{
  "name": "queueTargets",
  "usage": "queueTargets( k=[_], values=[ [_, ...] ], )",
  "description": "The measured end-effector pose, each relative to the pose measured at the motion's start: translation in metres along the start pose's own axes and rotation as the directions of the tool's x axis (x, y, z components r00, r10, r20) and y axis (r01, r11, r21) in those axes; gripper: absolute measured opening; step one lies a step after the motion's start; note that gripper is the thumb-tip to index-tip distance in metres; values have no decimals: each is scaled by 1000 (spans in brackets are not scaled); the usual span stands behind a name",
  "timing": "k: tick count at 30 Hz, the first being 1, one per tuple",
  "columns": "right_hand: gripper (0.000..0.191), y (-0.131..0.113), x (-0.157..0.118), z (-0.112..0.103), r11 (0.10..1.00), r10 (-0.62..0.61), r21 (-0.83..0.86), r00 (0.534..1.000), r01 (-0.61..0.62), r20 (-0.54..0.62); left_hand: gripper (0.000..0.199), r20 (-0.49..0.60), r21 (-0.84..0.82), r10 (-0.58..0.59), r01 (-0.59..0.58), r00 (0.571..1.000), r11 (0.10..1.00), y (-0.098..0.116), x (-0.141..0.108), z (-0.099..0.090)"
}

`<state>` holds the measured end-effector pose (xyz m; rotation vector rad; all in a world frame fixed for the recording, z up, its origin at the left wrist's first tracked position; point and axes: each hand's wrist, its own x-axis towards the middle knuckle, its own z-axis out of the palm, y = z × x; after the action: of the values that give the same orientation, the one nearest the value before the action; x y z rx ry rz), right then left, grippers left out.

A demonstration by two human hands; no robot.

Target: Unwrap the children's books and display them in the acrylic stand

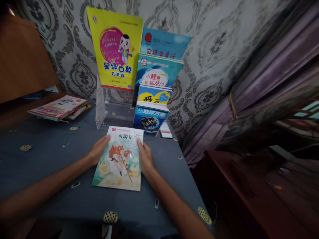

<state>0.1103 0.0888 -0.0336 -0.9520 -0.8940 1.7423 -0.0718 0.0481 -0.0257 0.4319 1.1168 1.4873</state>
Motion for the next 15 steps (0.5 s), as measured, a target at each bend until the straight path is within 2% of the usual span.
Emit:
queueTargets(
  k=[3,8,11,15],
  values=[
    [42,-1,-3,2,997,64,40,998,-65,19,28,-43,-3,-51,50,998,999,2,-9,8],
    [40,0,-6,6,989,115,89,991,-121,74,35,12,-41,-159,160,987,986,2,-15,12],
    [35,-1,-5,7,989,97,106,994,-102,52,39,39,-35,-153,155,987,987,2,-11,10],
    [30,-4,-2,4,991,92,100,996,-93,19,40,-5,27,-103,103,995,994,5,-4,5]
  ],
)
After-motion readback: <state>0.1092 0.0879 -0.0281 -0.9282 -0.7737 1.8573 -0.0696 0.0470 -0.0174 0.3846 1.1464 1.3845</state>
